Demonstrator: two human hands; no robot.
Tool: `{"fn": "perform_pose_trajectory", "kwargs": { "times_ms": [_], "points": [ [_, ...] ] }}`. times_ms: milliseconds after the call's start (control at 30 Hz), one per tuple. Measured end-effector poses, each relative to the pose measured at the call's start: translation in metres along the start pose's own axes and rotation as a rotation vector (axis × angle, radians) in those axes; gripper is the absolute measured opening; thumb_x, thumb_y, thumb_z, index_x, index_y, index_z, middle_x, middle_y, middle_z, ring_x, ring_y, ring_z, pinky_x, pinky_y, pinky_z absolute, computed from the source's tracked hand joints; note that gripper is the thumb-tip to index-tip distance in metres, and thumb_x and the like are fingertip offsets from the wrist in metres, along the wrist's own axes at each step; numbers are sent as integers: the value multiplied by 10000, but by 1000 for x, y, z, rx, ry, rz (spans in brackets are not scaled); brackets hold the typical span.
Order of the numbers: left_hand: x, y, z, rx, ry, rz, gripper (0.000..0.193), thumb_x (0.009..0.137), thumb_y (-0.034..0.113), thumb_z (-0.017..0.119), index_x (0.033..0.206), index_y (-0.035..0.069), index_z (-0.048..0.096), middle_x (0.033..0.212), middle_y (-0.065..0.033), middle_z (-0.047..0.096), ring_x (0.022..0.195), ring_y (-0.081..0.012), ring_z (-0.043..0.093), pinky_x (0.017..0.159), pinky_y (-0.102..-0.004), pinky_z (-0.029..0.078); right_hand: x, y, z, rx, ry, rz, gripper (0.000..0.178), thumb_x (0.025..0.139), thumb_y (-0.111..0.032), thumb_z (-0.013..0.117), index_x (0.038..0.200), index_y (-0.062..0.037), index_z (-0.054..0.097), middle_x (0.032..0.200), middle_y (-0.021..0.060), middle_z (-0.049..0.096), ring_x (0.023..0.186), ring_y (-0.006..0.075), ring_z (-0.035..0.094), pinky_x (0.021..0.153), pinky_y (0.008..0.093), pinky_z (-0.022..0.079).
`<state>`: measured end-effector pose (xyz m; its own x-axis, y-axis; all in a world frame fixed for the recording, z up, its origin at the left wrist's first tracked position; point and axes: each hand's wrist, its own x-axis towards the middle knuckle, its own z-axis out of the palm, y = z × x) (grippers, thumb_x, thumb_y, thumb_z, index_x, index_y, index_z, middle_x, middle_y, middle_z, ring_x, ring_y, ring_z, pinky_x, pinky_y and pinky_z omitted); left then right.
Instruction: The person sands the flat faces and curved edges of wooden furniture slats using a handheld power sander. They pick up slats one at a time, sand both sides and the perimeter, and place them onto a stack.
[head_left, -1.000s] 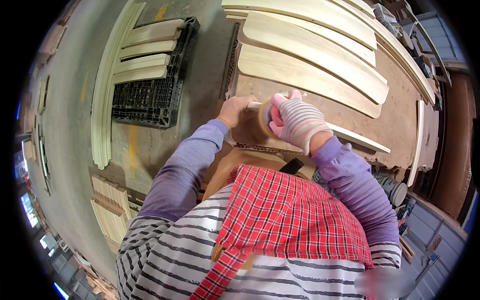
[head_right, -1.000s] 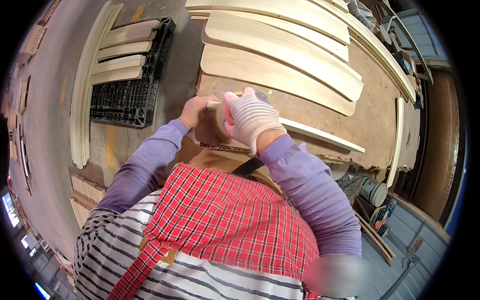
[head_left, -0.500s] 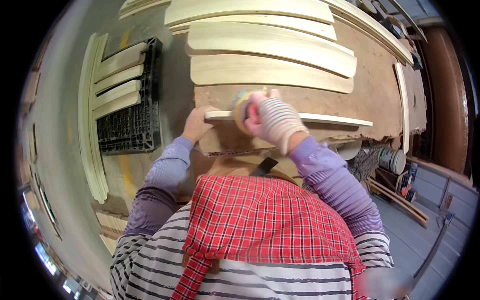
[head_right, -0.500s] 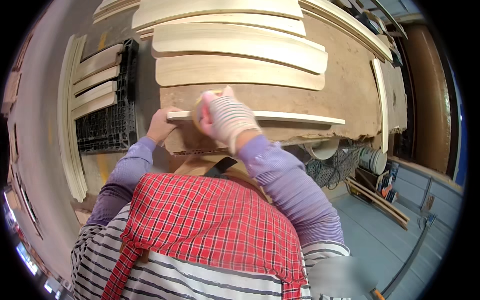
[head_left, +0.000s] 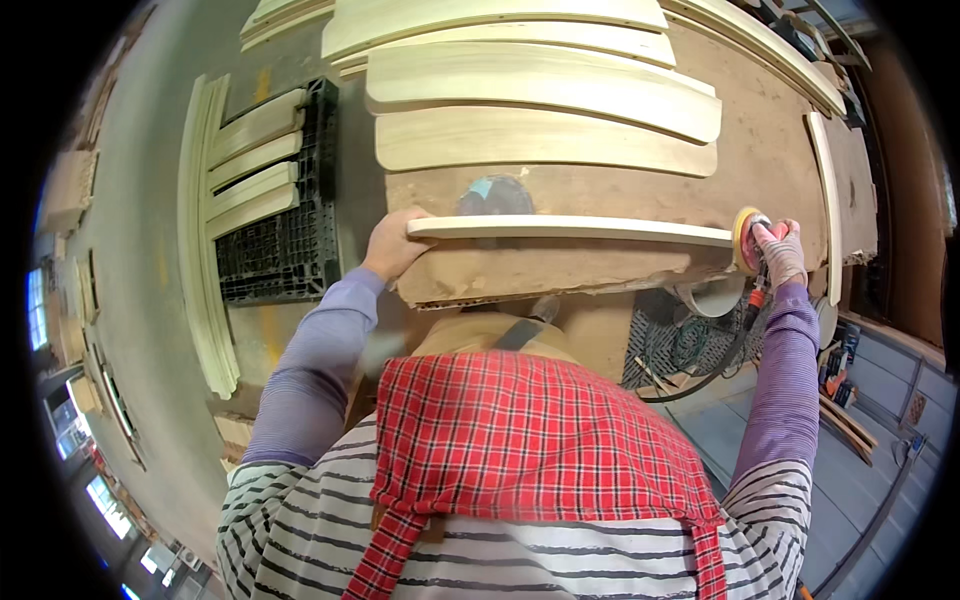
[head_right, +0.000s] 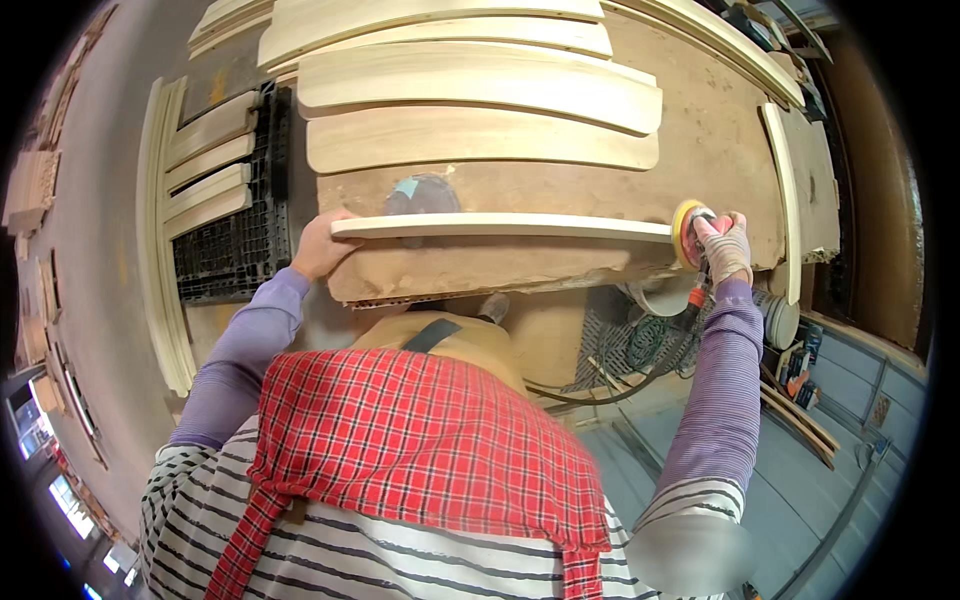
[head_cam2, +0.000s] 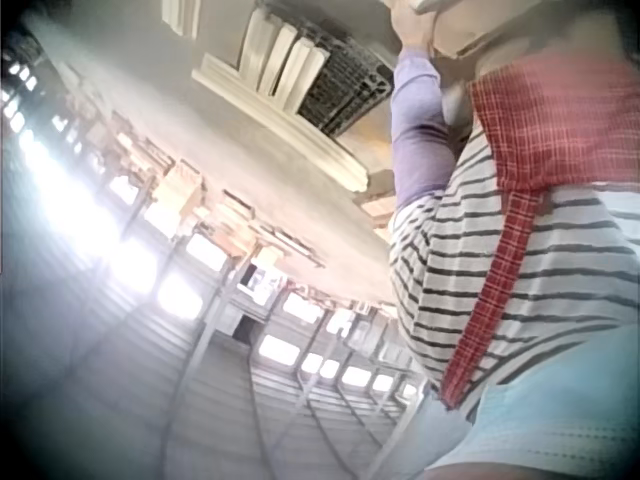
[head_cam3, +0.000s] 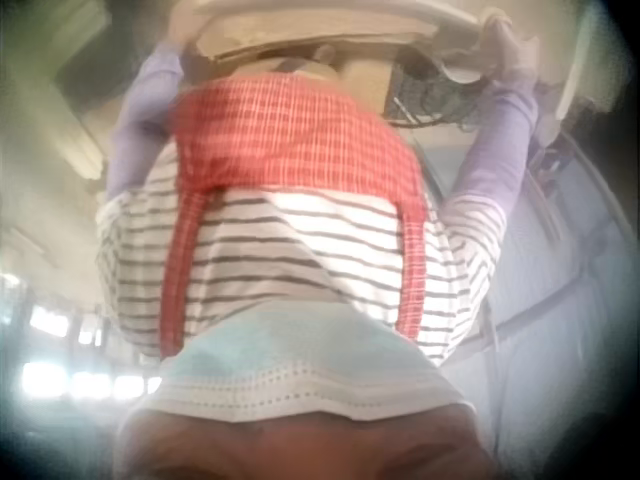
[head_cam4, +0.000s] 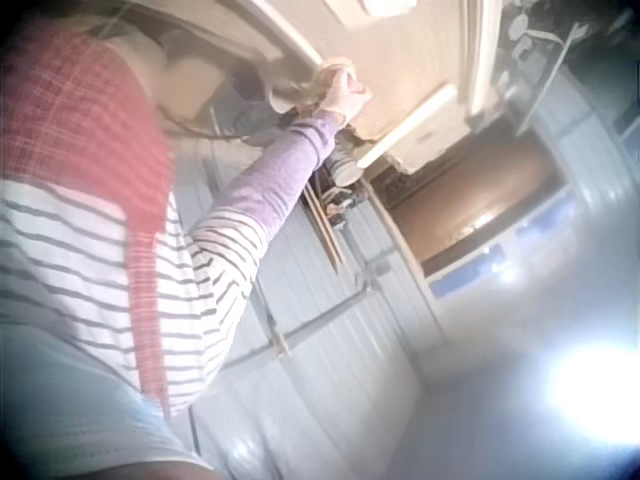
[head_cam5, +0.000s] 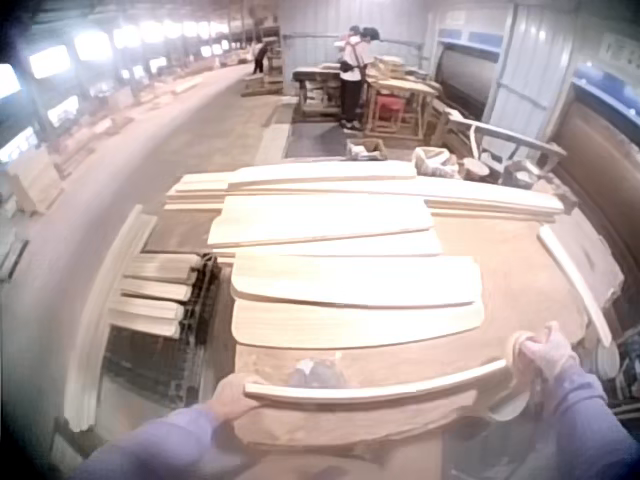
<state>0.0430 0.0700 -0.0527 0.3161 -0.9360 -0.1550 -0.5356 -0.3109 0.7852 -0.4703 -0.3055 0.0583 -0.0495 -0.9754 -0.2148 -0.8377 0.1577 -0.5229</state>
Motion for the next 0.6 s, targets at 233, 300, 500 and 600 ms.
{"fn": "perform_pose_trajectory", "kwargs": {
  "times_ms": [233, 300, 500, 600],
  "points": [
    [5, 1, -10, -163, -173, -140, 699, 692, 259, 826, 1318, 68, 581, 1162, -195, 696, 1067, -331, 670, 951, -379, 507, -61, -106, 114, -207, -68, -565, 568, 749, -301, 798, 1222, -92, 562, 1090, 250, 617, 949, 388, 646, 832, 426, 537],
    [1, -9, -9, -151, -182, -178, 733, 682, 271, 831, 1335, 70, 567, 1175, -199, 691, 1085, -344, 663, 960, -385, 504, -116, -160, 153, -201, -161, -601, 554, 743, -296, 803, 1207, -102, 571, 1106, 248, 601, 992, 387, 631, 835, 446, 543],
    [9, -14, -7, -40, -229, -122, 785, 709, 347, 812, 1361, 32, 510, 1212, -222, 665, 1107, -369, 645, 990, -399, 483, -233, -260, 230, -293, -397, -925, 385, 790, -246, 756, 1119, -173, 569, 1109, 220, 562, 906, 401, 644, 817, 462, 553],
    [12, -20, -7, 44, -264, -141, 781, 703, 348, 808, 1353, 32, 513, 1182, -241, 664, 1089, -398, 639, 971, -402, 491, -252, -287, 241, -323, -448, -1067, 305, 810, -247, 730, 1050, -178, 556, 1113, 230, 552, 859, 419, 648, 760, 494, 554]
  ]
}}
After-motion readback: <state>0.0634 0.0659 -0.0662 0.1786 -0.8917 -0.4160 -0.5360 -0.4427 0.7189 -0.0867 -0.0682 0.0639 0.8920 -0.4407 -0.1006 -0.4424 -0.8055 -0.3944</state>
